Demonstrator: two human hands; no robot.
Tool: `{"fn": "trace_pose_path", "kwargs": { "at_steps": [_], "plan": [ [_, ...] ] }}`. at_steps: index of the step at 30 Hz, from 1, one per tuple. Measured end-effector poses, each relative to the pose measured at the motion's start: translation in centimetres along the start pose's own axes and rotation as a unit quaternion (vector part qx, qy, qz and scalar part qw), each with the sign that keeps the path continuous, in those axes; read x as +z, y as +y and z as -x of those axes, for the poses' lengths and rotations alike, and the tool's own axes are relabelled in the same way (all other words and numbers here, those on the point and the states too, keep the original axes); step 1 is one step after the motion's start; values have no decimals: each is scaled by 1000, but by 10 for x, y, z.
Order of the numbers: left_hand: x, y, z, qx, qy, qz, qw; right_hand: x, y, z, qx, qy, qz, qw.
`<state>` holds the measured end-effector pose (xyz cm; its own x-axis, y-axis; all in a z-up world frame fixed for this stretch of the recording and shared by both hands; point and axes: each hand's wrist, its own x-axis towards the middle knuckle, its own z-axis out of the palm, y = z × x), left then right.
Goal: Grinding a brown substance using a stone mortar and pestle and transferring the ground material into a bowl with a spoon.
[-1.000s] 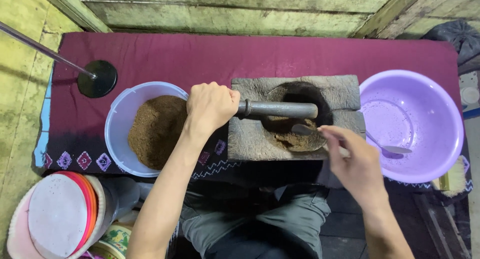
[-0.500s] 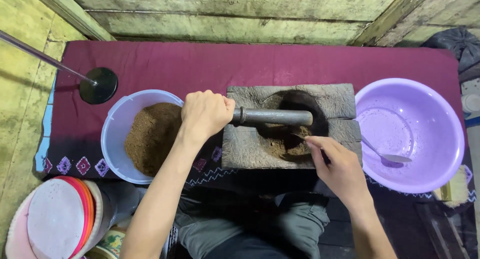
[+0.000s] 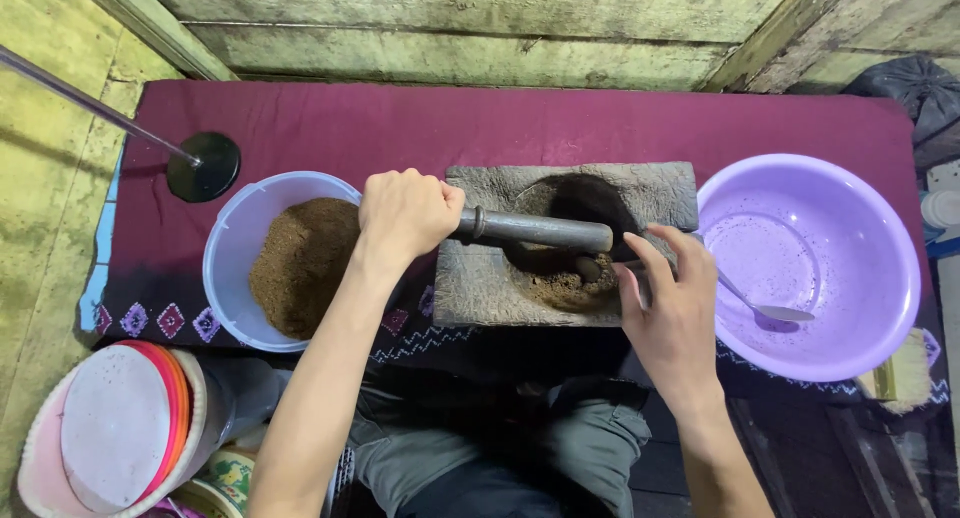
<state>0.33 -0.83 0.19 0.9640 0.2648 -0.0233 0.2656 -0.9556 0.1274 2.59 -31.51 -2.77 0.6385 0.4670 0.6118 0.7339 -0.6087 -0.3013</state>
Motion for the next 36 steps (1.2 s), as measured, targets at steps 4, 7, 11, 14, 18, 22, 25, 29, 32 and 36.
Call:
{"fn": "trace_pose_path", "kwargs": {
  "at_steps": [4,7,11,14,18,22,25,29,32,36],
  "plan": [
    [4,-1,1,3,24,5,1000,-1,-26,-17,-16,30,30,999],
    [7,-1,3,11,42,4,999,23,-44,-28,-71,26,-50,996],
    [9,-3,3,15,38,9,999,87,-37,-22,-58,-101,26,993],
    [9,-4,0,20,35,16,999,128,-5,-14,-45,-170,73,982],
    [9,-6,2,11,28,56,998,131,11,-14,-106,-120,71,985],
    [14,-6,-1,-12,30,104,994,98,-1,-37,-127,-71,86,986],
    [9,7,-9,-13,58,113,992,57,-9,-62,-103,-106,122,981],
    [20,25,-27,96,252,119,956,42,17,-78,-119,-77,108,984],
    [37,34,-38,133,306,131,934,53,45,-72,-125,-65,111,984],
    [55,40,-42,161,378,100,906,57,60,-65,-124,-71,102,985]
  ]
}}
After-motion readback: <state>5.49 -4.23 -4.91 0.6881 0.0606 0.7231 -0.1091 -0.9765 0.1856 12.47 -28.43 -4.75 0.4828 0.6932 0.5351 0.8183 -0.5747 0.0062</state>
